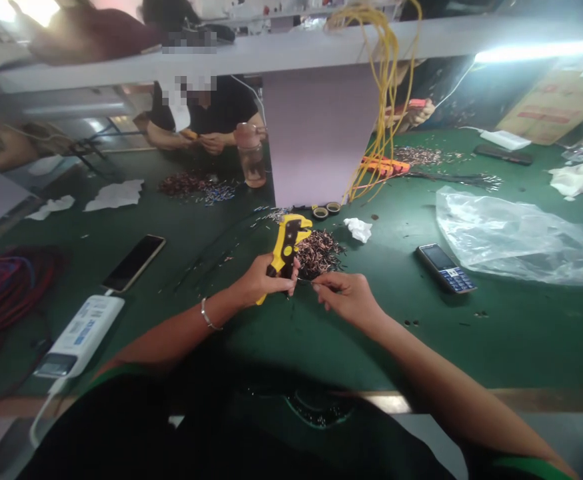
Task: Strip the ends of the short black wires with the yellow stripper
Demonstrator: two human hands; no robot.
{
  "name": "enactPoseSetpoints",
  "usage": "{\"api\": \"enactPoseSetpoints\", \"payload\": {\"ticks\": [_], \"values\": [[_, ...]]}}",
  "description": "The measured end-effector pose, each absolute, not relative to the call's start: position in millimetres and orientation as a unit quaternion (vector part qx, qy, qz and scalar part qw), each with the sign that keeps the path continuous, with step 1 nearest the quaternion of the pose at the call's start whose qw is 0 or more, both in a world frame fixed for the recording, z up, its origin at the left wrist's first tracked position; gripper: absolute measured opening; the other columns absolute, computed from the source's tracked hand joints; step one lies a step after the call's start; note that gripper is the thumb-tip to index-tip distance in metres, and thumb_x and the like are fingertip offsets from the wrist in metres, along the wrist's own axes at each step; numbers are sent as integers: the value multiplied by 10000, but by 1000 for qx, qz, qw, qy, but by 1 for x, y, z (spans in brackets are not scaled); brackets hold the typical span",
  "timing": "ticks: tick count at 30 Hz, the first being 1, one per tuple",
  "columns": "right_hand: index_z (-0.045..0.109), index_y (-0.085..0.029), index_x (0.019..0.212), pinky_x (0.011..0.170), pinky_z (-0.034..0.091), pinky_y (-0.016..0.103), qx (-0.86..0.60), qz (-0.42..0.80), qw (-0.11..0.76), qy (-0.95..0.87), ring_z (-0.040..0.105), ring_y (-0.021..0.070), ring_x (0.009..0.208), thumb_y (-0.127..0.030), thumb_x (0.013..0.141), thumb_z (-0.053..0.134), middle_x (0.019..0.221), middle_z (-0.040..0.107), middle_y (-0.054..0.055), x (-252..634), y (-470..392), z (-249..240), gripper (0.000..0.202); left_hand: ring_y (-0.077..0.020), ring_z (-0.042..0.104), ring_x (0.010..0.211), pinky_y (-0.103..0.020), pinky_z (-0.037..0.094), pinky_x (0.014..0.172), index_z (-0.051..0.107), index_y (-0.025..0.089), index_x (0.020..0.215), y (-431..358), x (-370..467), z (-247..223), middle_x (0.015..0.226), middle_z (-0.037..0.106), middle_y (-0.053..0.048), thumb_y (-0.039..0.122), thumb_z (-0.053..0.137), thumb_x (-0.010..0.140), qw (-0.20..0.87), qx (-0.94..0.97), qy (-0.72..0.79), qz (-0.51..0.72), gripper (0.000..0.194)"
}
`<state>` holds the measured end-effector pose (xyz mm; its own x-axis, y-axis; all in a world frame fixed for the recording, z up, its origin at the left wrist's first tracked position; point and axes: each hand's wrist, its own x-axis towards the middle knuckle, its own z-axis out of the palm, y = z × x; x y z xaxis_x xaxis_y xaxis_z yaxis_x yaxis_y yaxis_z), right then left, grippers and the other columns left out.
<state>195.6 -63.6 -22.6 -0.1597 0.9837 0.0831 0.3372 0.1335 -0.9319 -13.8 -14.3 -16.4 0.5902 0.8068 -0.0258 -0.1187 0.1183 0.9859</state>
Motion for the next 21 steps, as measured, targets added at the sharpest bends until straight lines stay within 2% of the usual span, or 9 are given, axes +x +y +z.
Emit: {"api": "enactPoseSetpoints", "payload": {"ticks": [6, 21], "values": [[748, -196, 735, 449, 440, 247, -500, 398, 373, -673, 529, 108, 428, -275, 783, 578, 542, 632, -16, 191, -67, -20, 194, -109, 594, 591, -289, 515, 596, 547, 129, 943, -19, -9, -16, 784, 567, 2, 255, 709, 761, 653, 601, 303, 347, 274], [696, -203, 628, 411, 376, 232, -507, 416, 371, -658, 471, 96, 387, -286, 756, 596, 461, 577, -31, 197, -65, -17, 182, -103, 565, 497, -287, 515, 498, 545, 122, 860, -15, -12, -21, 698, 569, 11, 138, 707, 678, 692, 543, 321, 351, 244]]}}
